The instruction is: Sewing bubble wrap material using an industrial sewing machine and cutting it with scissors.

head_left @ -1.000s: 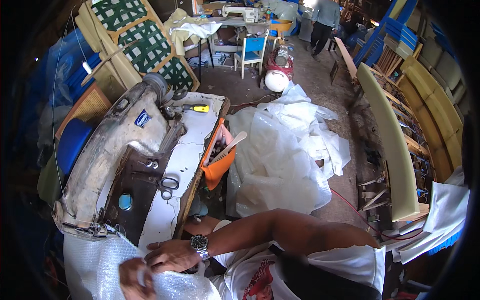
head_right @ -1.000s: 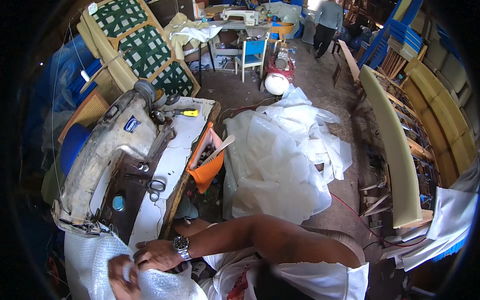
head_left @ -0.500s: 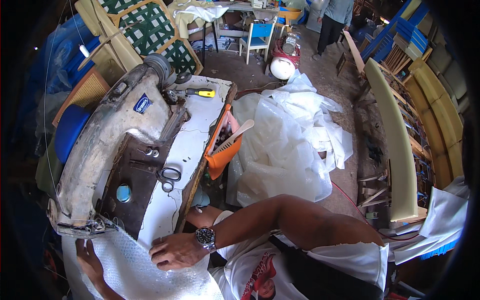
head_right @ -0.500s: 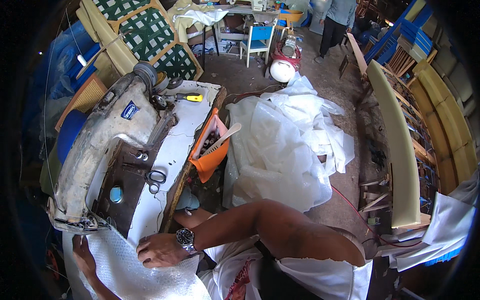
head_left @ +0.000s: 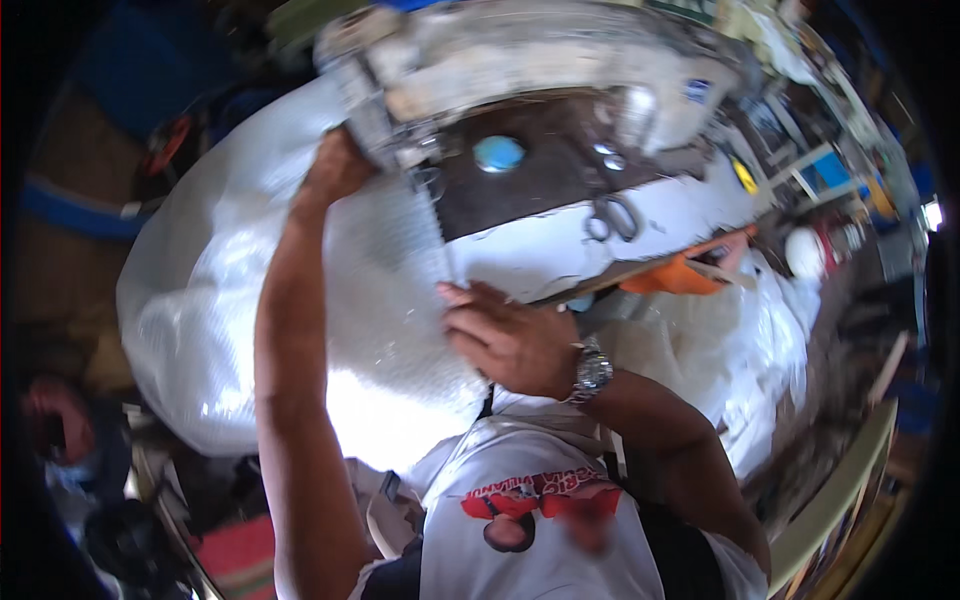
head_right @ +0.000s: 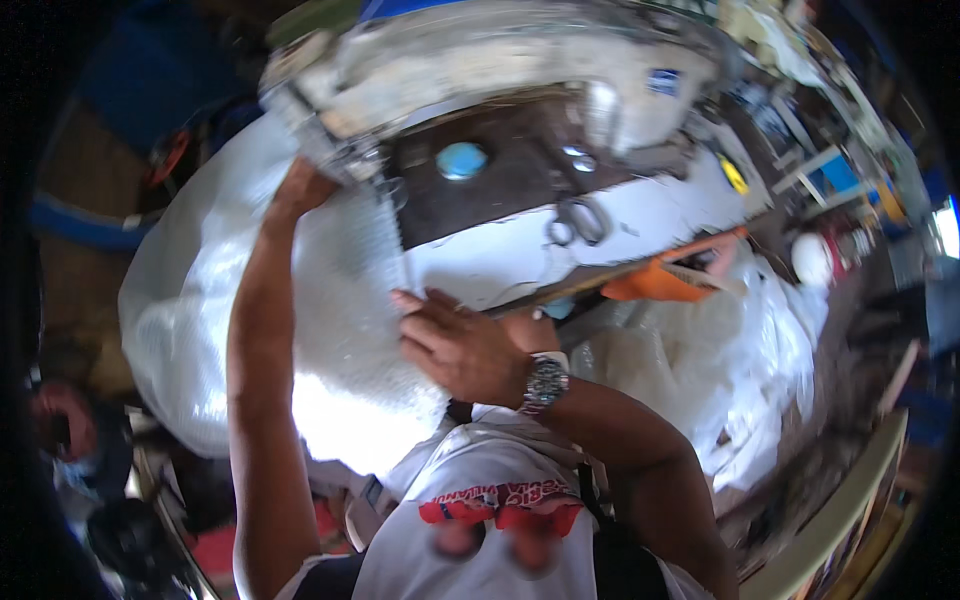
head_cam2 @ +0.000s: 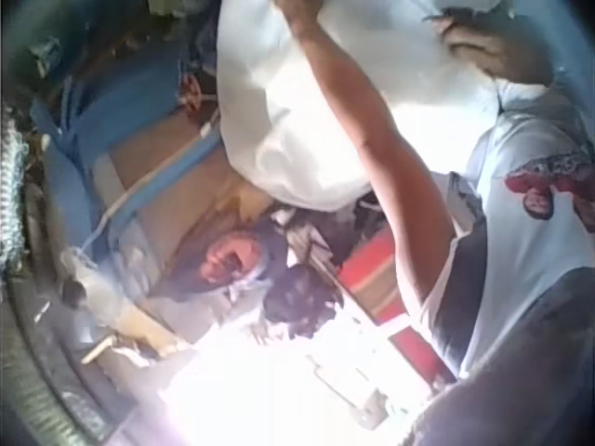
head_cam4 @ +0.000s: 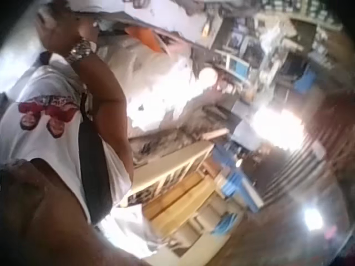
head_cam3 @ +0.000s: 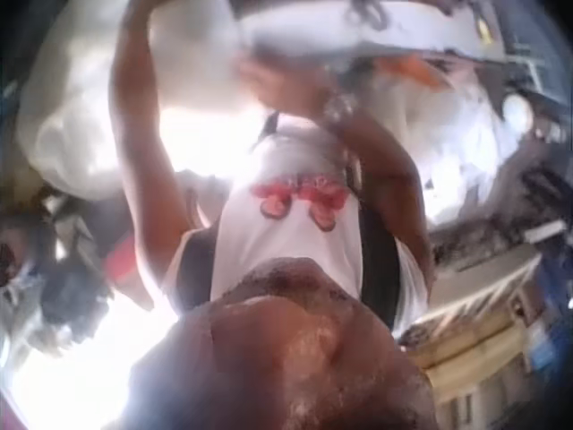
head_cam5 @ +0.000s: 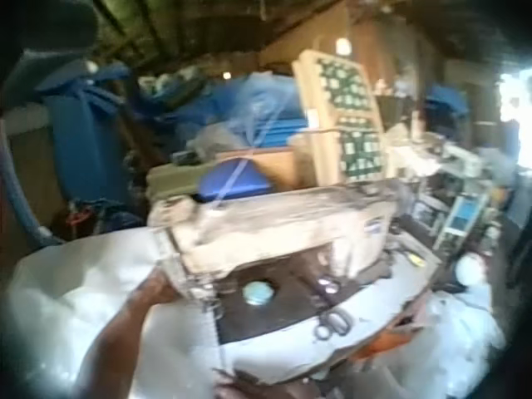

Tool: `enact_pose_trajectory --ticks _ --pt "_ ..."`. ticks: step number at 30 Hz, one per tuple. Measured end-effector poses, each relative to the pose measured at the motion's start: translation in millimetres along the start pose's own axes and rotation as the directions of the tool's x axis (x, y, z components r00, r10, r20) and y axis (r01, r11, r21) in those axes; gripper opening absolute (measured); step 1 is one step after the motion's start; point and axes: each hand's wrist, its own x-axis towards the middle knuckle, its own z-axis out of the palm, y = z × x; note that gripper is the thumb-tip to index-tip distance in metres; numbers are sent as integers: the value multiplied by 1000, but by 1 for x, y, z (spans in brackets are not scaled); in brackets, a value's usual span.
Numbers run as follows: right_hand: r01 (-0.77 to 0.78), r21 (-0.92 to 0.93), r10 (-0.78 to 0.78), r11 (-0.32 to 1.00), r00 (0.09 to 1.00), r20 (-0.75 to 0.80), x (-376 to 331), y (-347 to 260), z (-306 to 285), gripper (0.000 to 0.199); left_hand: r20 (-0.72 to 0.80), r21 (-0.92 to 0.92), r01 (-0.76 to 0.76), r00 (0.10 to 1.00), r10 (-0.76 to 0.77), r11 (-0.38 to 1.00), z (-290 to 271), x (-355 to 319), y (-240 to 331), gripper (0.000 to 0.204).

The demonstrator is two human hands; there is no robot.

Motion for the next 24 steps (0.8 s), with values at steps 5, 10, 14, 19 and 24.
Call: enact_pose_trajectory --ticks 5,10,14,19,24 --pt "100 19 -102 995 985 140 12 5 17 14 -8 6 54 999 -54 999 -35 -18 28 26" --pt "83 27 -87 996 972 219 16 6 7 13 30 36 197 980 -198 980 -32 -22 44 28" --pt "51 27 -56 998 967 248 27 6 4 13 42 101 230 971 -235 968 -36 -18 43 32" --pt "68 -21 -61 997 966 250 31 12 2 12 44 123 275 958 -282 954 -42 -11 52 33" --pt "68 -46 -55 997 971 231 39 25 8 12 40 141 216 974 -223 966 -36 -7 28 33"
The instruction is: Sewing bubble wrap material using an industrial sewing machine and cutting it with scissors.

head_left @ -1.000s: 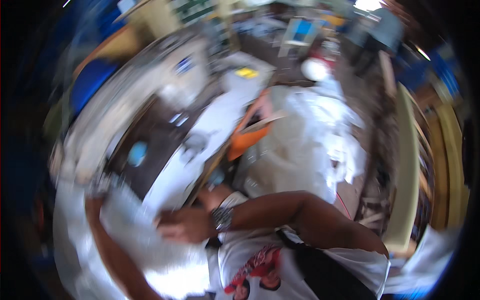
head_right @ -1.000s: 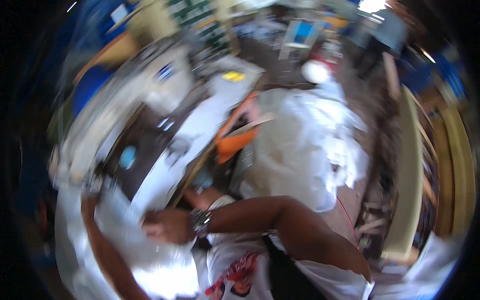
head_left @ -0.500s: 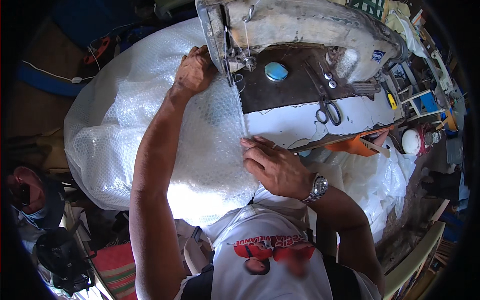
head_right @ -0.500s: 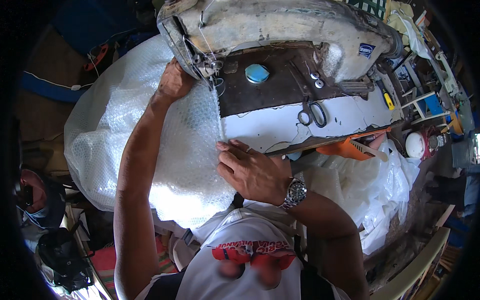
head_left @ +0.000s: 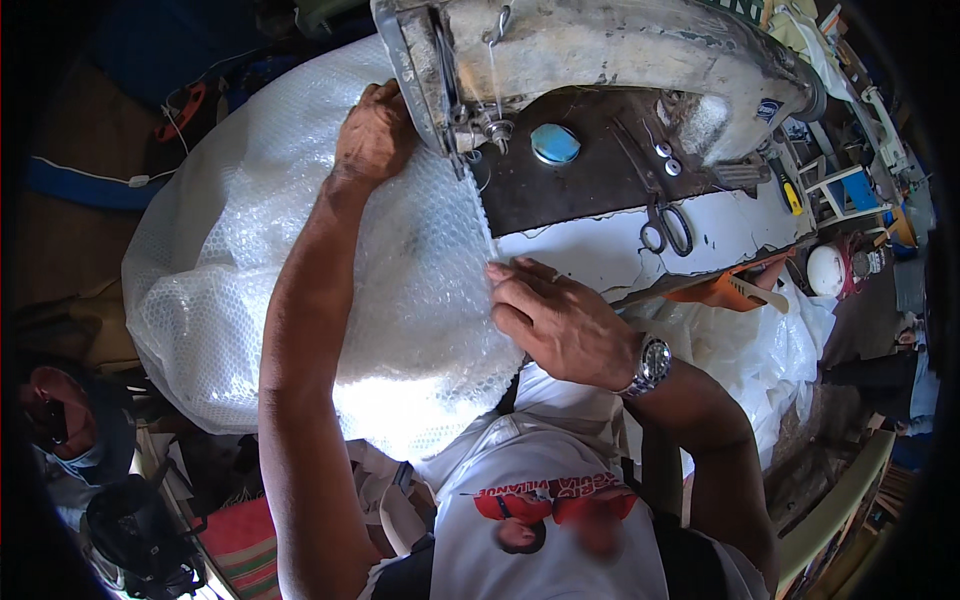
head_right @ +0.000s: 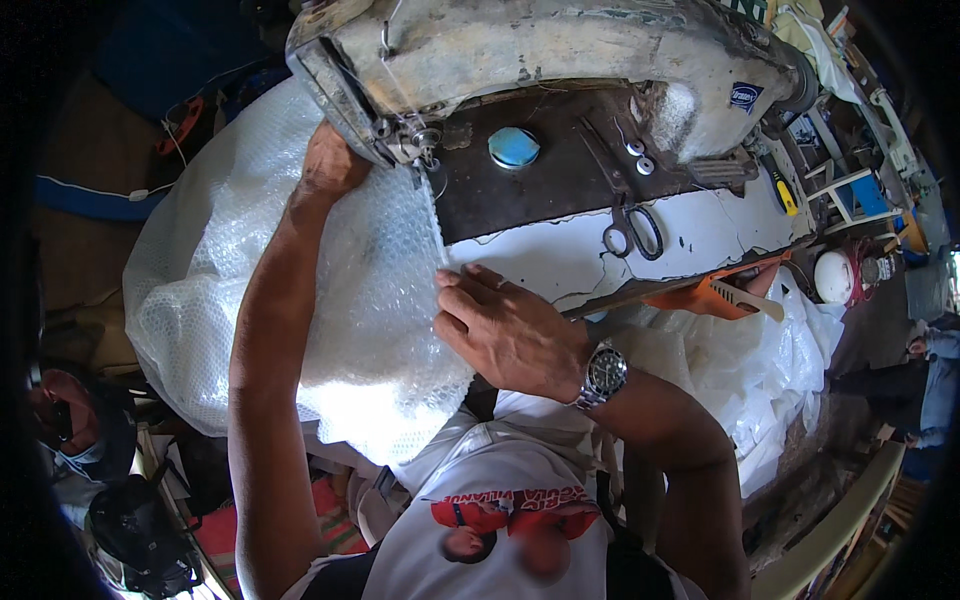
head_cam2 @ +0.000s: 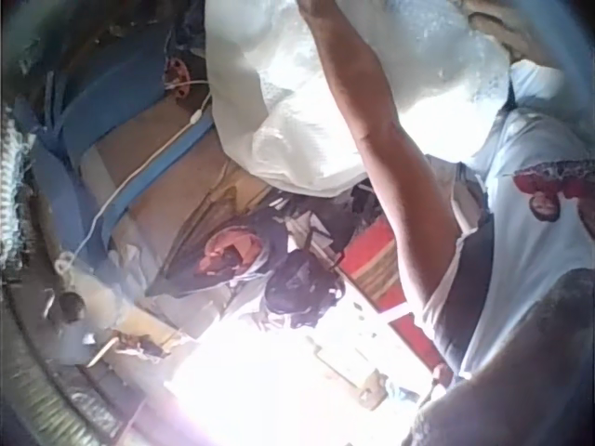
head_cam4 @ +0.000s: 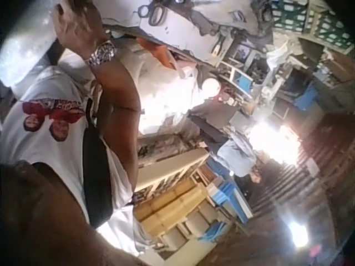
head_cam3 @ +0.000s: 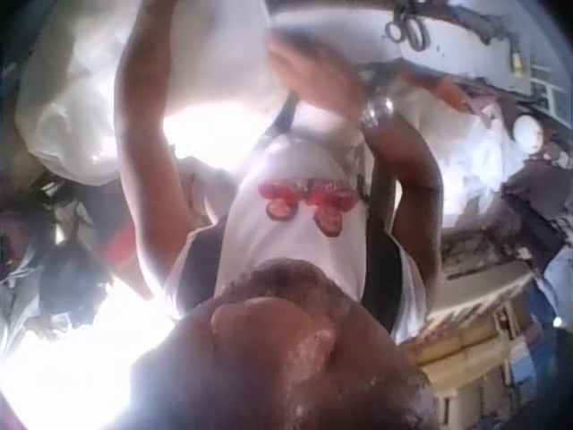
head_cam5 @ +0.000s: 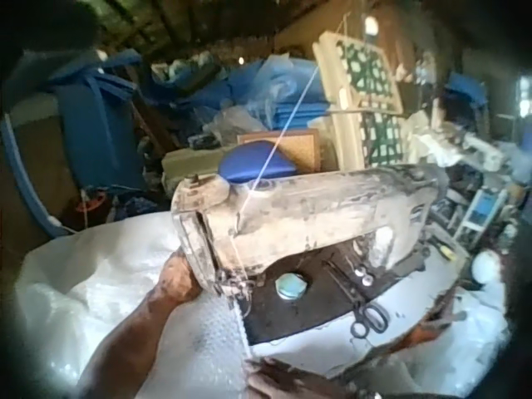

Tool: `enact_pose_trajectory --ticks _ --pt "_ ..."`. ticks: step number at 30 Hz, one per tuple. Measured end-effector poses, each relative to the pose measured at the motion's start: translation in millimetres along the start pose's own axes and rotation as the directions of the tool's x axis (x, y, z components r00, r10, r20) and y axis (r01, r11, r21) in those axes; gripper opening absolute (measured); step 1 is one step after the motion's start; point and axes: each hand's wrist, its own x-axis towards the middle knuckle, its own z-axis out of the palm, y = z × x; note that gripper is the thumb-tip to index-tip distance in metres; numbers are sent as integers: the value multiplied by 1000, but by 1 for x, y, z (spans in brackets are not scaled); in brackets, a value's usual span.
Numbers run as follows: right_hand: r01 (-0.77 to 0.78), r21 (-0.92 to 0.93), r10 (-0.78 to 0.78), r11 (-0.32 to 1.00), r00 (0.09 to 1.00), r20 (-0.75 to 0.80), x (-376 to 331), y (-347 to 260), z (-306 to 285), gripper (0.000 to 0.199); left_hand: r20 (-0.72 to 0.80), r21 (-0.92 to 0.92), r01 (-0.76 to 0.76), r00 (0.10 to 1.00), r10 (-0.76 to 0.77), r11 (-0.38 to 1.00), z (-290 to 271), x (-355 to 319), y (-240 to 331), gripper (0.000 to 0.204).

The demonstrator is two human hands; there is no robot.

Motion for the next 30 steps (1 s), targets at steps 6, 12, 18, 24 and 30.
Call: enact_pose_trajectory --ticks 6,12,18,24,30 --pt "-6 41 7 999 999 -44 34 27 6 15 -208 103 -108 970 127 989 1 11 -53 36" --pt "-233 194 254 953 962 -96 14 64 13 15 -83 -178 -218 975 206 960 60 29 56 42" --pt "-112 176 161 978 942 -294 34 54 50 20 -70 -187 -412 911 406 892 -10 68 146 47" --pt "-181 231 242 956 932 -270 16 45 38 19 34 69 -314 949 312 947 0 5 -38 51" --pt "-139 112 169 984 927 -335 37 31 25 18 94 436 -70 995 31 897 -18 25 -77 56"
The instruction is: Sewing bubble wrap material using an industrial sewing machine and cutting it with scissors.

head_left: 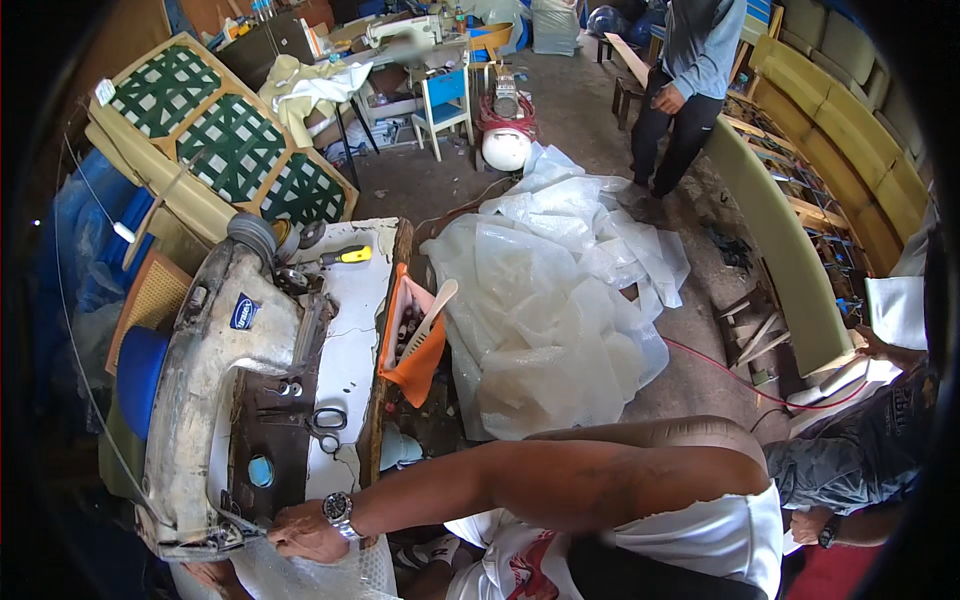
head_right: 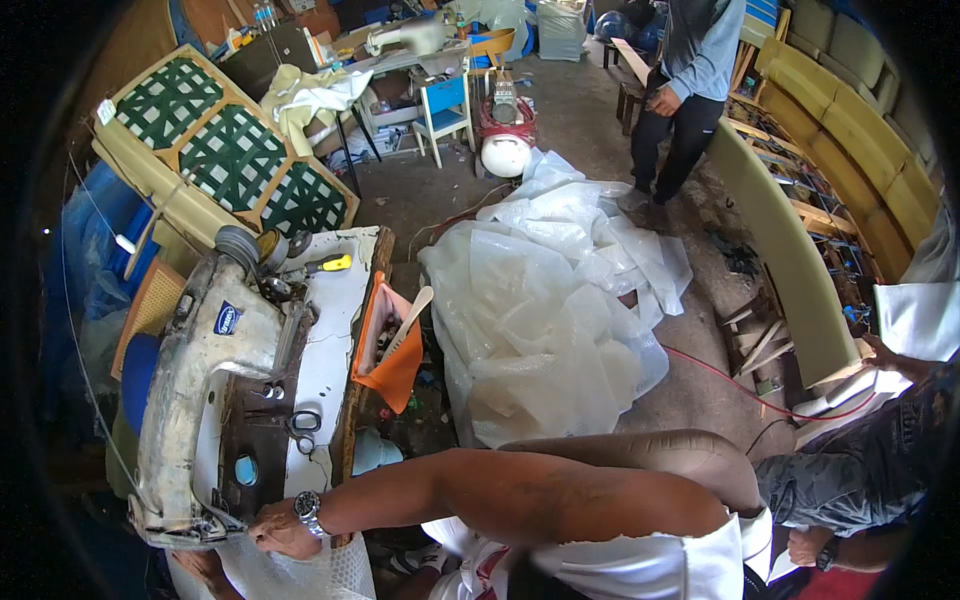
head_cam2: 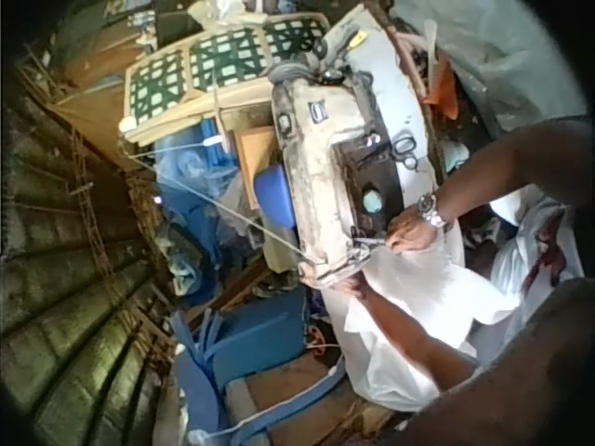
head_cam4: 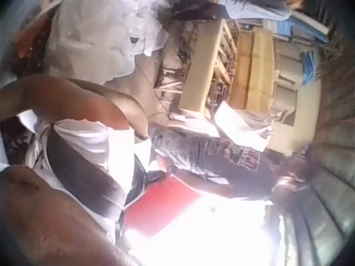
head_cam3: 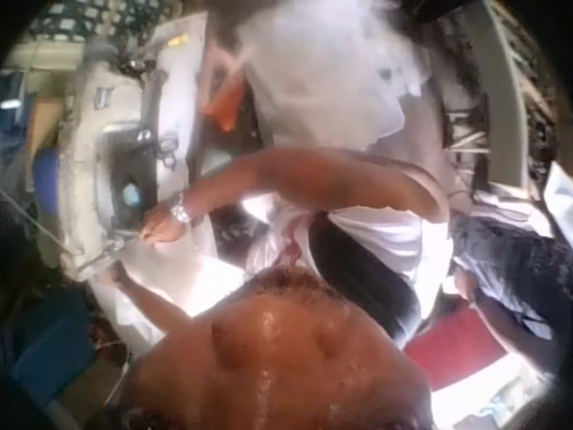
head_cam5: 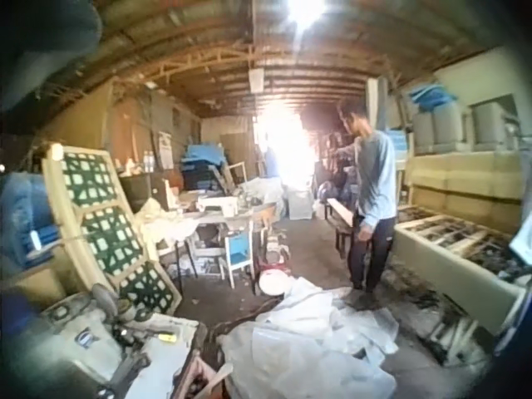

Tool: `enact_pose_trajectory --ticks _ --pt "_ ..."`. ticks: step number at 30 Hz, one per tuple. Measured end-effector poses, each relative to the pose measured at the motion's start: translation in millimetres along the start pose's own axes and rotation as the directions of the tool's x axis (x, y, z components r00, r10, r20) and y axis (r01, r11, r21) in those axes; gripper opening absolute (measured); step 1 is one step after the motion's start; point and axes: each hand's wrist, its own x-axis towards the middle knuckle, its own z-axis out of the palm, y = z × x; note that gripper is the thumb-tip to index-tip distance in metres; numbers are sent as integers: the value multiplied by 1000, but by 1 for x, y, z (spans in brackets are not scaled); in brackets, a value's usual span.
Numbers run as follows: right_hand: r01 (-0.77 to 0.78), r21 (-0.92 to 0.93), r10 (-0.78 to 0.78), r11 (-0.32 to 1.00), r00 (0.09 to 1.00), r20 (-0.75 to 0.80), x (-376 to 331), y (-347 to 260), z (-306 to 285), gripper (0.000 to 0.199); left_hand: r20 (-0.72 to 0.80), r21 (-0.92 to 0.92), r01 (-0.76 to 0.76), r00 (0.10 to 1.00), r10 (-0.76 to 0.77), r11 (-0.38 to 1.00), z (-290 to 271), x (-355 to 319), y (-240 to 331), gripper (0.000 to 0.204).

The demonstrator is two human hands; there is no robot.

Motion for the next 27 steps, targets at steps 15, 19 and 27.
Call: enact_pose_trajectory --ticks 15,19,27 --pt "-161 -111 154 981 986 -70 -51 -62 -19 25 137 291 841 435 -890 456 -206 -363 56 95" --pt "-288 270 315 919 947 -62 -52 -85 -21 36 266 102 872 440 -857 479 -184 -370 27 62" --pt "-217 723 249 655 966 65 -89 -125 -33 29 -219 -516 404 790 -572 755 -34 -418 -93 35"
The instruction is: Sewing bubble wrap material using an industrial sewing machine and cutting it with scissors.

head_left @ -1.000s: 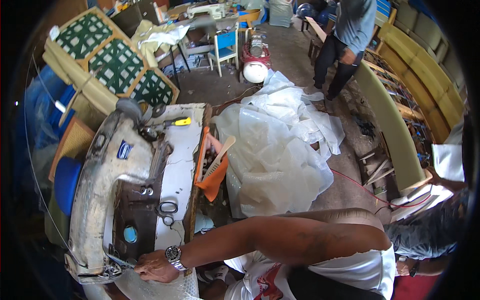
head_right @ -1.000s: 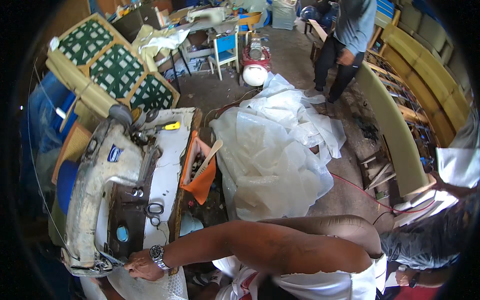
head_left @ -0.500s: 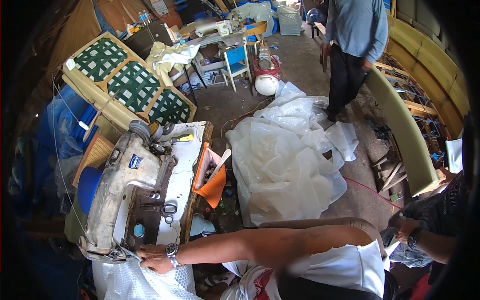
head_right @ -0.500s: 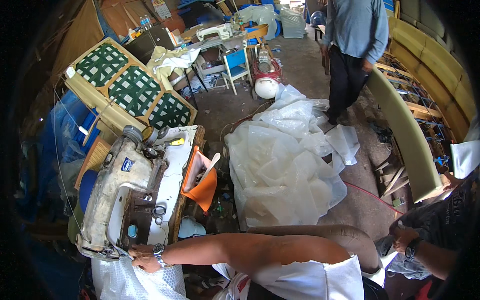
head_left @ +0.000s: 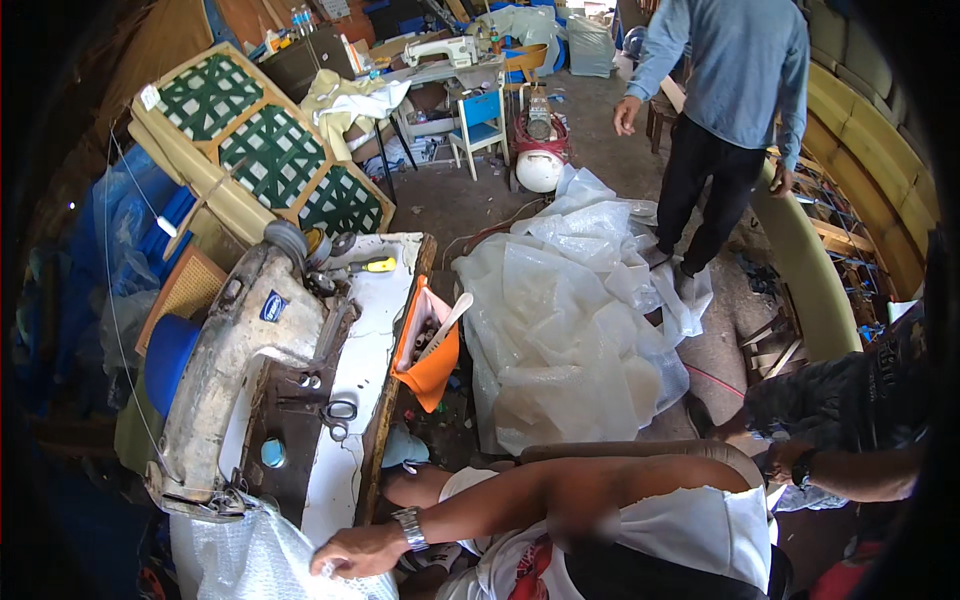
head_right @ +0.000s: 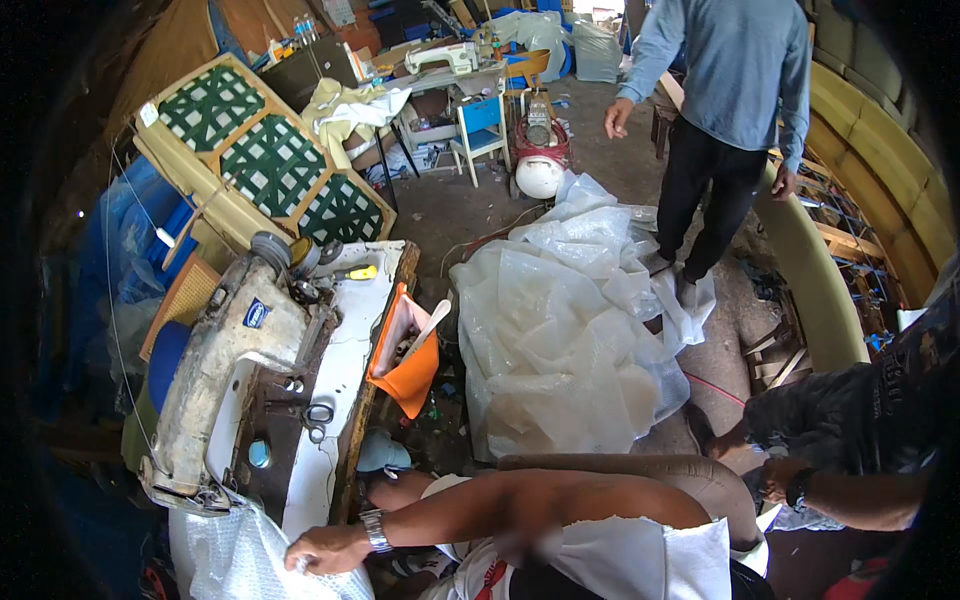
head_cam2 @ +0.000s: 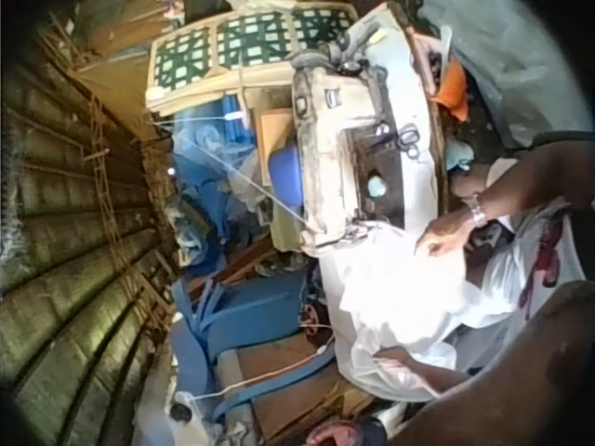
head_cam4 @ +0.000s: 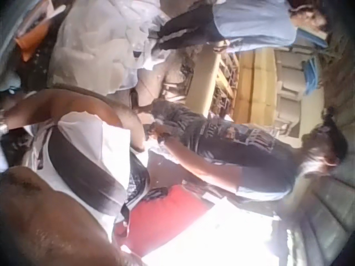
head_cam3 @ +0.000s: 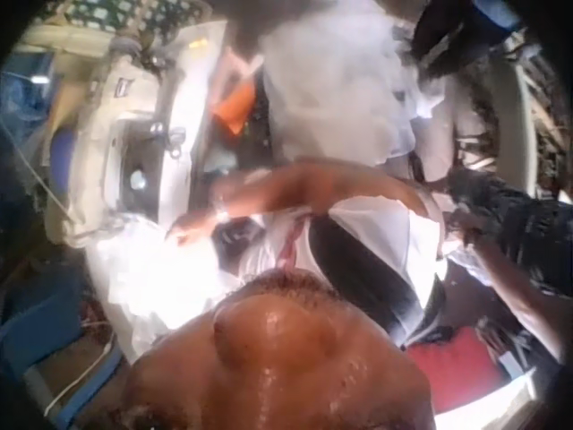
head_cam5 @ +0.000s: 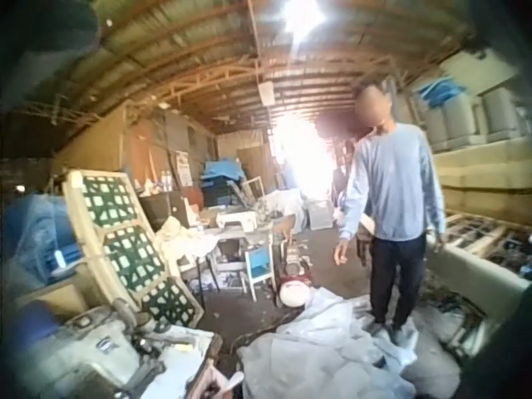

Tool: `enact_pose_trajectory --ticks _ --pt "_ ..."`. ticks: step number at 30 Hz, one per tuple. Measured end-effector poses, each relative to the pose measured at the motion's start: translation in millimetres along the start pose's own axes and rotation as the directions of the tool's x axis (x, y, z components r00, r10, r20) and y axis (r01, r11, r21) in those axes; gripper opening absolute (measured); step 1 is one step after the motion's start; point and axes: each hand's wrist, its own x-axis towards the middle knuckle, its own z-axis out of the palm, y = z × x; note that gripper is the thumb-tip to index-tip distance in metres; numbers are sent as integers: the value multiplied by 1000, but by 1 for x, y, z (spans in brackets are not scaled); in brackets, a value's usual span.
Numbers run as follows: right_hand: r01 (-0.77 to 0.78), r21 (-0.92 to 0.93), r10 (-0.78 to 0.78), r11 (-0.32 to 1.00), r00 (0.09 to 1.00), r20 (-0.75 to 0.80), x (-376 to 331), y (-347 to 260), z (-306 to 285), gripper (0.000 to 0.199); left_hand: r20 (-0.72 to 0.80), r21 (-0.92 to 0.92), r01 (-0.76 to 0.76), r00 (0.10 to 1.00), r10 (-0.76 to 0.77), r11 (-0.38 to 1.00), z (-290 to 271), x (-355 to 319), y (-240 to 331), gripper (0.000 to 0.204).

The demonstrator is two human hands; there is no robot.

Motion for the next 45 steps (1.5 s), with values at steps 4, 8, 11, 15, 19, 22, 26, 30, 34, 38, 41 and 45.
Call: enact_pose_trajectory --ticks 4,8,11,15,19,22,26,30,34,38,41,45 --pt "11 70 -16 998 997 70 -23 21 12 20 -165 -295 -226 969 183 928 -4 74 -65 34" --pt "-193 49 193 980 981 -1 -35 39 8 23 45 783 -205 960 276 588 44 172 22 36" --pt "-155 172 149 973 988 51 -44 45 28 21 177 602 -457 876 448 655 15 187 -65 29" --pt "-309 113 296 944 948 121 -57 62 29 21 397 618 -169 910 -119 767 39 152 136 26" --pt "-375 331 380 866 923 50 -75 103 44 36 291 309 -95 957 1 946 12 121 292 33" --pt "-444 432 488 785 873 8 -64 104 50 50 472 -78 -324 821 321 943 13 53 383 52" --pt "-453 362 392 815 890 231 -63 138 66 26 565 80 -332 792 231 940 27 -2 405 60" --pt "-156 47 156 987 988 1 -53 91 47 7 476 230 -199 877 68 953 3 -15 376 44" --pt "-247 -73 253 966 964 84 -57 53 30 17 393 201 -161 917 70 966 -10 -10 373 27" --pt "-214 -101 230 971 956 181 -65 32 7 17 219 41 -101 972 90 994 -23 13 399 20" --pt "-404 83 386 911 906 176 -64 10 -20 18 442 -180 -338 811 383 924 -9 29 429 11" --pt "-438 26 427 899 887 177 -77 51 -14 18 555 -276 -391 681 478 878 17 15 460 25"
